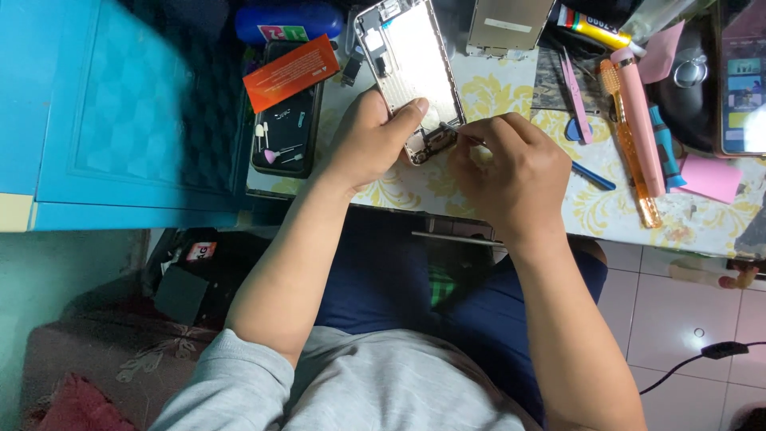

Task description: Cleaning the edges of a mobile phone frame or motherboard using a small tool to remove residue.

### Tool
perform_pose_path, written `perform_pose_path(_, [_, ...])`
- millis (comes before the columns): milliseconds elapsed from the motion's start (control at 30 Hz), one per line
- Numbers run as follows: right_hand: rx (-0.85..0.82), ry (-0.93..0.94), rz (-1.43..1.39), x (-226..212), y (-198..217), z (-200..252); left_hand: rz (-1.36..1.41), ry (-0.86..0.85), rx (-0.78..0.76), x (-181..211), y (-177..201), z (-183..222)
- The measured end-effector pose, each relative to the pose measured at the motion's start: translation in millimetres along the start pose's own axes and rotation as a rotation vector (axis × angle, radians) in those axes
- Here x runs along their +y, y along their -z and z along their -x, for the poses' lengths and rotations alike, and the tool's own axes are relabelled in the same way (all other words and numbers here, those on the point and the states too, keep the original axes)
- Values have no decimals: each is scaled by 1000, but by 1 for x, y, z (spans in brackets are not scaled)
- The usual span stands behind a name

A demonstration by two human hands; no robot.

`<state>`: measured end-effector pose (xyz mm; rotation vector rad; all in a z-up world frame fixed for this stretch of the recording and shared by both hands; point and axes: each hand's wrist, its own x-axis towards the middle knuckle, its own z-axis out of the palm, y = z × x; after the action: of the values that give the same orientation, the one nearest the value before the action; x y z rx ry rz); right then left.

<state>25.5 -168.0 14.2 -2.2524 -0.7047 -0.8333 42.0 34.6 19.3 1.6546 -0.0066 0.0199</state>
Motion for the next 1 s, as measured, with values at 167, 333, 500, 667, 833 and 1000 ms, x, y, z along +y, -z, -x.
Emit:
perform_pose_path(167, [11,-1,-26,1,-1,1,-110,1,-39,37,-3,1])
perform_pose_path(333, [11,4,-48,1,1,2,-145,22,-74,29,1,-6])
perform_pose_path(500, [-84,-27,-71,-2,5,2,-243,102,-246,10,4,-12])
perform_pose_path(667, [-82,-26,-60,-2,5,2,-216,107,-252,12,3,-13])
perform_pose_path(833, [-79,-5,-55,-1,4,3,-191,186,-264,13,5,-17])
perform_pose_path(1000, [-107,-13,-51,0,4,3,-152,335,-285,25,3,-16])
